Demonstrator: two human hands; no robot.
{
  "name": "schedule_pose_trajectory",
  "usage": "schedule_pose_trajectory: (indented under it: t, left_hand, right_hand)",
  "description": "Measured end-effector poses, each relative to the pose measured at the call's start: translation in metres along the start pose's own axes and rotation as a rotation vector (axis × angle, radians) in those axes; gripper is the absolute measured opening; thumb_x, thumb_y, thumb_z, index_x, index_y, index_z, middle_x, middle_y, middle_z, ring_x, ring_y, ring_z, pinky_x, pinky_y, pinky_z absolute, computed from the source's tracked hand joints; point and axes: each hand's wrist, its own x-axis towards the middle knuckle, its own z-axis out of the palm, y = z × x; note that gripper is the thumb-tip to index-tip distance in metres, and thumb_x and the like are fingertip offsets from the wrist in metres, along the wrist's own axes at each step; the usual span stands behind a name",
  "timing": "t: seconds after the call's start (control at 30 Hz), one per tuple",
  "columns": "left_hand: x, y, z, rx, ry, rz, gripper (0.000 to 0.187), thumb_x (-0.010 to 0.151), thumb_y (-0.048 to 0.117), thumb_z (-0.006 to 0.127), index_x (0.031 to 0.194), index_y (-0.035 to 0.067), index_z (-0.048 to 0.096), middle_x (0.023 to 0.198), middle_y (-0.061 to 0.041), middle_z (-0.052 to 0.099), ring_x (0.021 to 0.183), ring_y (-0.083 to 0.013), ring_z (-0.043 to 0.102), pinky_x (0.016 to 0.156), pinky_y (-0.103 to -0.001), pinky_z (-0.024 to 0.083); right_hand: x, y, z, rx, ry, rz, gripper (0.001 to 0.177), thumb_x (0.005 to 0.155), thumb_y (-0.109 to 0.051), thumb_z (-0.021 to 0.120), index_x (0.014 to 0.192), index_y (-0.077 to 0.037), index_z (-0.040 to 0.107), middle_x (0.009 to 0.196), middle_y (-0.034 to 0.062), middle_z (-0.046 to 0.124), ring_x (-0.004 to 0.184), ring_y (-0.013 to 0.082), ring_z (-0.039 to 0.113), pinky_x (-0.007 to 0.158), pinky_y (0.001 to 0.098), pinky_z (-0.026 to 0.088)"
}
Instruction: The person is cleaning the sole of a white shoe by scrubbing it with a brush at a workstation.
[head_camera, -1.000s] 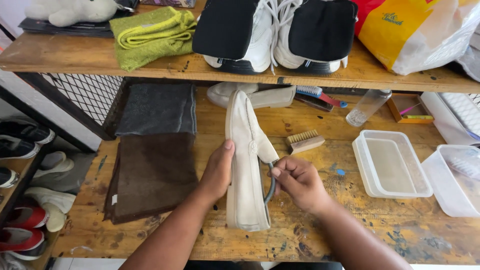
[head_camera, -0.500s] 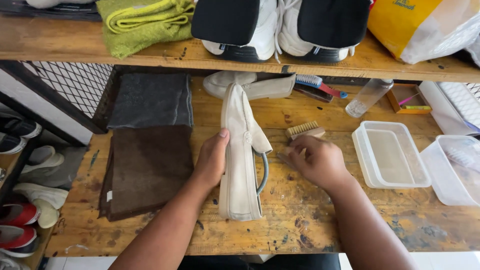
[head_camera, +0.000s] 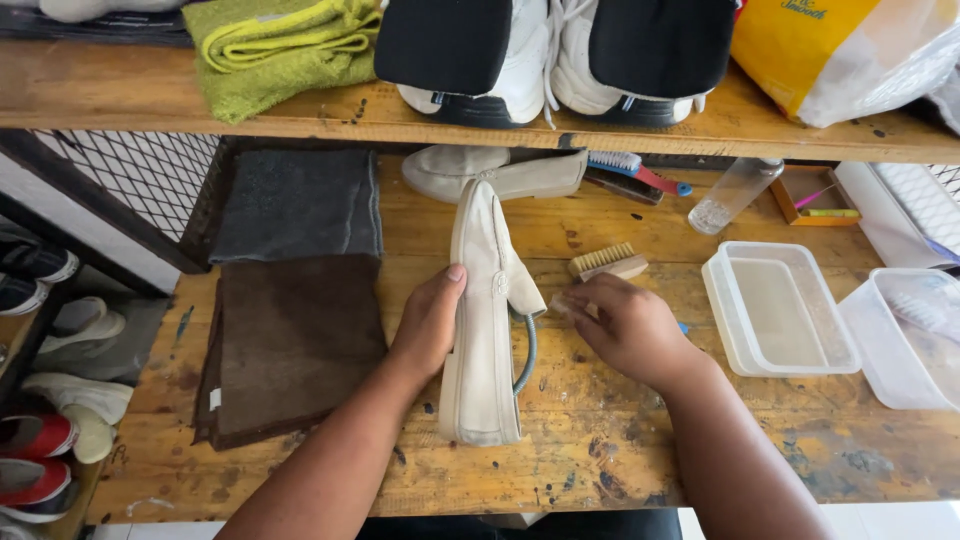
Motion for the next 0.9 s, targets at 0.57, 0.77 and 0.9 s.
schedule_pose_trajectory:
  t: [0.57, 0.77, 0.9]
  left_hand:
    - [-0.014, 0.026, 0.007, 0.015, -0.018, -0.009, 0.053, 0.106, 0.046, 0.046, 0.12, 0.001, 0.073, 0.109, -0.02, 0.073, 0.105, -0.0299, 0.065, 0.095, -0.049, 0.053]
    - [-0.014, 0.026, 0.01, 0.04, -0.014, 0.002, 0.051, 0.106, 0.043, 0.048, 0.125, 0.002, 0.072, 0.116, -0.022, 0.073, 0.114, -0.0293, 0.064, 0.102, -0.05, 0.051]
    - [-0.016, 0.032, 0.014, 0.013, -0.023, 0.012, 0.054, 0.105, 0.043, 0.051, 0.132, -0.001, 0.068, 0.122, -0.025, 0.072, 0.117, -0.0333, 0.064, 0.105, -0.055, 0.049]
  right_hand:
    - [-0.006, 0.018, 0.021, 0.864, 0.316, -0.132, 0.02, 0.099, 0.001, 0.051, 0.105, 0.009, 0.069, 0.069, 0.0168, 0.069, 0.059, 0.0203, 0.067, 0.054, 0.03, 0.058]
    - [-0.006, 0.019, 0.024, 0.895, 0.359, -0.158, 0.022, 0.101, 0.003, 0.046, 0.106, 0.008, 0.066, 0.081, 0.0179, 0.071, 0.053, 0.0166, 0.062, 0.049, 0.0275, 0.053]
    - [-0.003, 0.011, 0.019, 0.843, 0.403, -0.166, 0.023, 0.1, 0.004, 0.046, 0.109, 0.009, 0.067, 0.083, 0.0155, 0.069, 0.057, 0.0119, 0.053, 0.054, 0.0244, 0.047]
